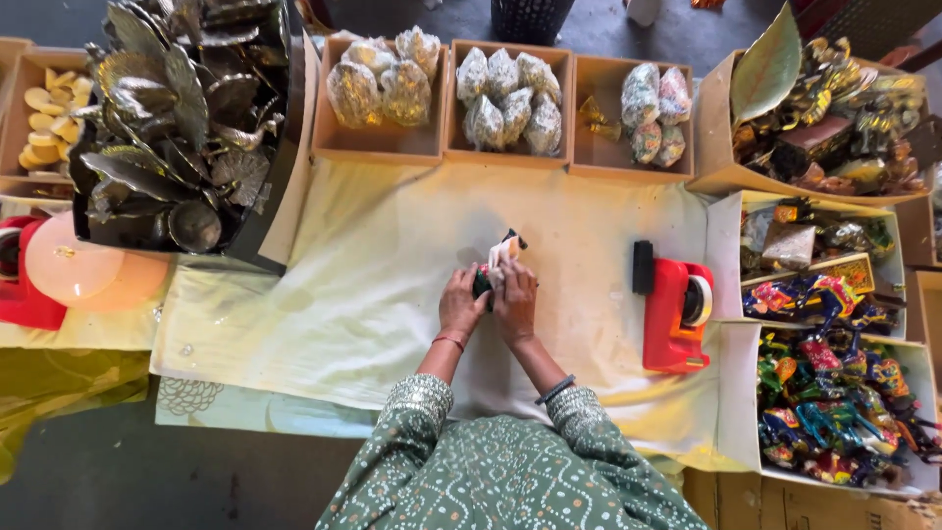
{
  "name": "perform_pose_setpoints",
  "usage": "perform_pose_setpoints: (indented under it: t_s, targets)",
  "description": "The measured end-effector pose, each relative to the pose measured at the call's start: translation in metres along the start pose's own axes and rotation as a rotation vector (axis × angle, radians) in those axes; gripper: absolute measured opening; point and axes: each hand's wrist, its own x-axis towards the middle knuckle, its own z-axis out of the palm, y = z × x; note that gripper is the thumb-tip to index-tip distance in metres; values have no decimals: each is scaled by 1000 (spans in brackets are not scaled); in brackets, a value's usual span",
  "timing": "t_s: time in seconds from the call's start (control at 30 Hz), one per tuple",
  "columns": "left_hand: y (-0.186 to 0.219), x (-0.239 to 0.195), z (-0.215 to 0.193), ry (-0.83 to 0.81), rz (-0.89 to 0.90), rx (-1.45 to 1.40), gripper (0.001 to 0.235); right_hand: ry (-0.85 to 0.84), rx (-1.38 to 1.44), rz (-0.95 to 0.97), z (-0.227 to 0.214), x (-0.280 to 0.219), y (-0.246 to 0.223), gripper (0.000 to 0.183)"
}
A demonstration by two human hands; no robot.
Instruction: The person sits at a workbench and wraps small painted animal figurines in plastic bubble wrap, pressing the wrap around each one. They place each wrapped figurine into a compartment of a cardboard box, then pick the next unwrapped figurine from a box of colorful ornaments and repeat the wrapping.
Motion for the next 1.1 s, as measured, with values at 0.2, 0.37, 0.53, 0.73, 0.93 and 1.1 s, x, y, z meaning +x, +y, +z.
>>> perform_pose_setpoints:
  t_s: [0.2, 0.37, 0.53, 0.73, 0.93, 1.1]
  targets:
    - [-1, 3, 1, -53, 14, 2, 71, 47, -14, 223, 27, 0, 29, 23]
    - [3, 10, -8, -60, 7, -1, 71, -74, 11, 346, 41, 18, 89, 39]
    - [9, 6, -13, -70, -40, 15, 70, -259, -10, 348, 15, 34, 92, 33]
    - [9, 8, -1, -105, -167, -3, 70, -291, -112, 46, 23, 6, 121, 60]
    - [-3, 12, 12, -80, -173, -48, 70, -363, -21, 99, -9, 19, 33, 47]
    - [-15, 12, 22, -77, -196, -160, 51, -326, -195, -185, 0, -2, 14, 51]
